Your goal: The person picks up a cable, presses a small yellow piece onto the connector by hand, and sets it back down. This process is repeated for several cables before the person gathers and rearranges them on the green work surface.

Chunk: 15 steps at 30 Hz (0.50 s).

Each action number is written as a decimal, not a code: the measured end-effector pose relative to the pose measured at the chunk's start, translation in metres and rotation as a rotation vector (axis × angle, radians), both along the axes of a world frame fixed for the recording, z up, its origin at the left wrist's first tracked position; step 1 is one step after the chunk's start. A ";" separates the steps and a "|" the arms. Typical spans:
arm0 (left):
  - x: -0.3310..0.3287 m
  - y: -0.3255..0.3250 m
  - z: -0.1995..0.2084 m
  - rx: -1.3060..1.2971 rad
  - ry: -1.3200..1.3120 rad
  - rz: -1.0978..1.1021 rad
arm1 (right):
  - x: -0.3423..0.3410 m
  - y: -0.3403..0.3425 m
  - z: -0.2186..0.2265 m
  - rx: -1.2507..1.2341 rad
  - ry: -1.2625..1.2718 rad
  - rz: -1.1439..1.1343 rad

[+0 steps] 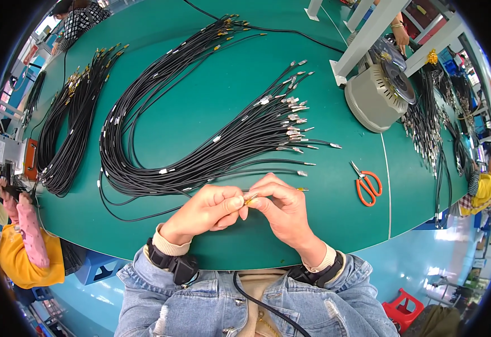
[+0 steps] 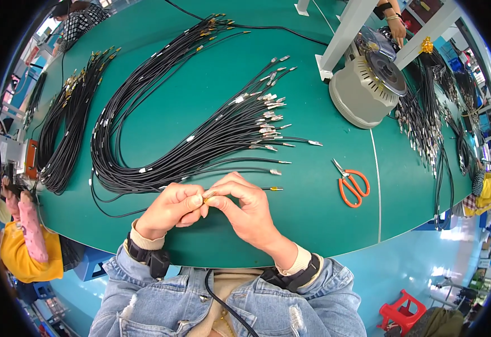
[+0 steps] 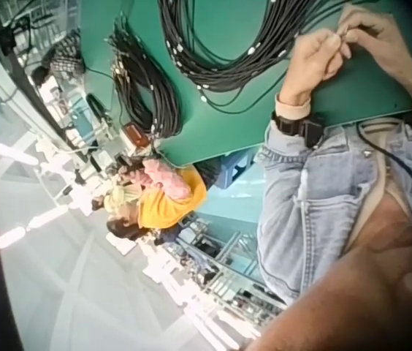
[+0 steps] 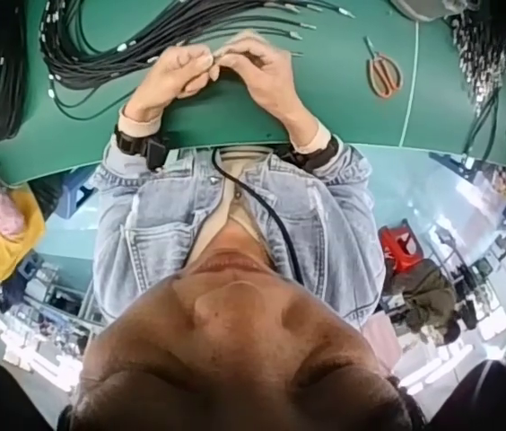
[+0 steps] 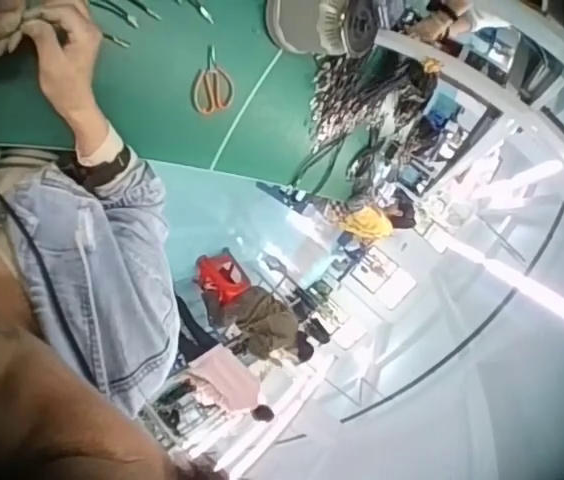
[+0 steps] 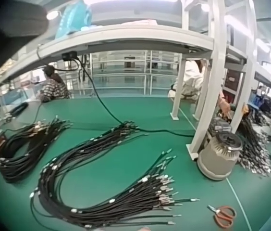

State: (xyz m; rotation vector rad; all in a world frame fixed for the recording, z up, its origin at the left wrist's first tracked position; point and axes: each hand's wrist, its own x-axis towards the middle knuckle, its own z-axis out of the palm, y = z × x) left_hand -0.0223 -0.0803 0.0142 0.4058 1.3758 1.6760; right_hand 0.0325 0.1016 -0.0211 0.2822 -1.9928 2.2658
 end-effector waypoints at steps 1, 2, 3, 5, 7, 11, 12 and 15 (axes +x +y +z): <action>-0.002 -0.002 -0.001 -0.001 -0.001 0.004 | -0.001 0.001 0.000 0.022 -0.007 0.025; -0.003 -0.004 -0.003 0.002 -0.039 -0.003 | -0.002 0.002 0.001 0.044 -0.013 0.050; -0.005 -0.005 -0.005 0.006 -0.076 -0.011 | -0.003 0.002 0.003 0.066 -0.018 0.075; -0.004 -0.006 -0.007 0.009 -0.111 -0.017 | -0.001 0.000 0.010 -0.018 -0.086 0.036; -0.002 -0.004 -0.008 0.000 -0.068 -0.007 | 0.001 -0.001 0.018 -0.183 -0.223 -0.056; 0.003 0.005 -0.012 -0.044 0.099 0.054 | 0.002 0.006 0.007 -0.067 -0.044 -0.024; 0.004 0.009 -0.013 -0.062 0.172 0.083 | 0.003 0.008 0.008 -0.066 -0.041 -0.027; 0.018 0.024 -0.012 -0.087 0.370 0.222 | 0.009 0.014 0.009 0.032 -0.025 -0.050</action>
